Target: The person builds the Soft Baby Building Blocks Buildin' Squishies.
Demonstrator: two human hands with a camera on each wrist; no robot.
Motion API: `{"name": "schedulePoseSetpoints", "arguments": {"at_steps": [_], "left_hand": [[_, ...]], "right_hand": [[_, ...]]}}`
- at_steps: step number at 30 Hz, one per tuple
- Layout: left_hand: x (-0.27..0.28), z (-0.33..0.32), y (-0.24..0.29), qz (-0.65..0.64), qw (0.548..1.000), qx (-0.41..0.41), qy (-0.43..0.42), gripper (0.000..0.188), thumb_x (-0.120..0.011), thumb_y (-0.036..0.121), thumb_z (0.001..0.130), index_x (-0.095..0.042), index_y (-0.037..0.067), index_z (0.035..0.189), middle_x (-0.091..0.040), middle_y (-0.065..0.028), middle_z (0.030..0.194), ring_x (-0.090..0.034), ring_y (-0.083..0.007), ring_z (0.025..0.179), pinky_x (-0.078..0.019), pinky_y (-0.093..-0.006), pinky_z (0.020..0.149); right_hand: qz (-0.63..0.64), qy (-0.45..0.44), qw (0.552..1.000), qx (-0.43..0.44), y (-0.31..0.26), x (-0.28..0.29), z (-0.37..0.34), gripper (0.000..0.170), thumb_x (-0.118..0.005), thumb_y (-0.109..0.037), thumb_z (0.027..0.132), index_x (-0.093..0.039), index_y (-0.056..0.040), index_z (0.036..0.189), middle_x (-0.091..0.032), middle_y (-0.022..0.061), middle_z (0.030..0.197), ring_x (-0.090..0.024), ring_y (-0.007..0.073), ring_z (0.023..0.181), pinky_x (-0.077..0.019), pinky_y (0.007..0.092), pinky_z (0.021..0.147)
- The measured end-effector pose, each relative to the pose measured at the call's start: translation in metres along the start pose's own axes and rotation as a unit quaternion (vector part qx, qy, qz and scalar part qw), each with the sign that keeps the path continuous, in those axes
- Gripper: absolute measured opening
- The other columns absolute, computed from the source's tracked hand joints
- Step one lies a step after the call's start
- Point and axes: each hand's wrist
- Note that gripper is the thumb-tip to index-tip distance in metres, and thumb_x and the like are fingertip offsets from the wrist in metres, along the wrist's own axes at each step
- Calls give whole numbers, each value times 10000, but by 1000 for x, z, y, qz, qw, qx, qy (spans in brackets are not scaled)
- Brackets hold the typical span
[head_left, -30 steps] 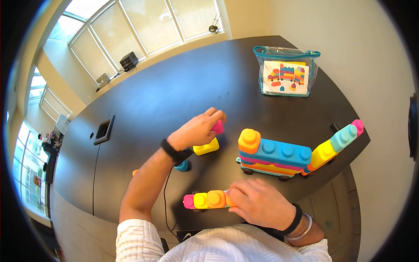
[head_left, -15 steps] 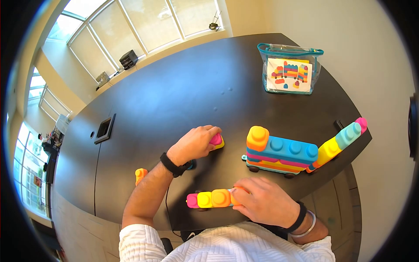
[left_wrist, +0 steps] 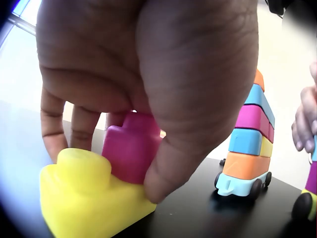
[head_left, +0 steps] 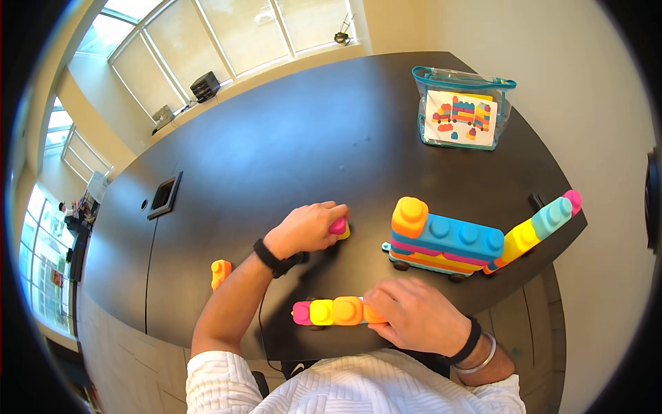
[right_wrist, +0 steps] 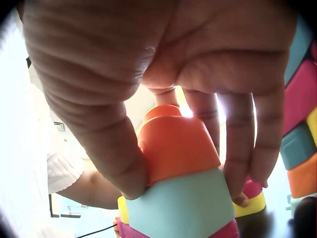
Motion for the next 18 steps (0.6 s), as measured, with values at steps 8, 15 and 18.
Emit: {"name": "schedulePoseSetpoints", "arguments": {"at_steps": [8, 15, 18], "left_hand": [[37, -86, 7, 23, 989, 34, -142, 692, -941, 216, 830, -660, 123, 1455, -732, -156, 1364, -706, -443, 1239, -587, -534, 1033], [20, -70, 74, -47, 992, -91, -79, 823, -998, 228, 793, -633, 109, 1522, -749, -164, 1391, -704, -425, 1293, -576, -523, 1078], [4, -57, 81, -43, 990, -90, -100, 595, -942, 204, 840, -684, 107, 1367, -804, -132, 1119, -777, -411, 1072, -623, -512, 894]], "right_hand": [[-75, 14, 996, -40, 7, 7, -2, 424, -859, -217, 877, -638, -97, 1219, -638, 77, 1031, -707, 274, 925, -577, 431, 812], [-104, 19, 992, -69, 0, 8, 3, 514, -953, -302, 842, -637, -95, 1191, -631, 87, 998, -707, 291, 903, -584, 436, 803], [-59, 13, 996, -62, 0, 25, -3, 663, -979, -436, 813, -655, -77, 1268, -671, 110, 1058, -728, 329, 962, -597, 453, 839]]}}
Point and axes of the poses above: each hand's wrist, its own z-axis towards the middle knuckle, its own x-axis out of the back of the hand, y = z × x
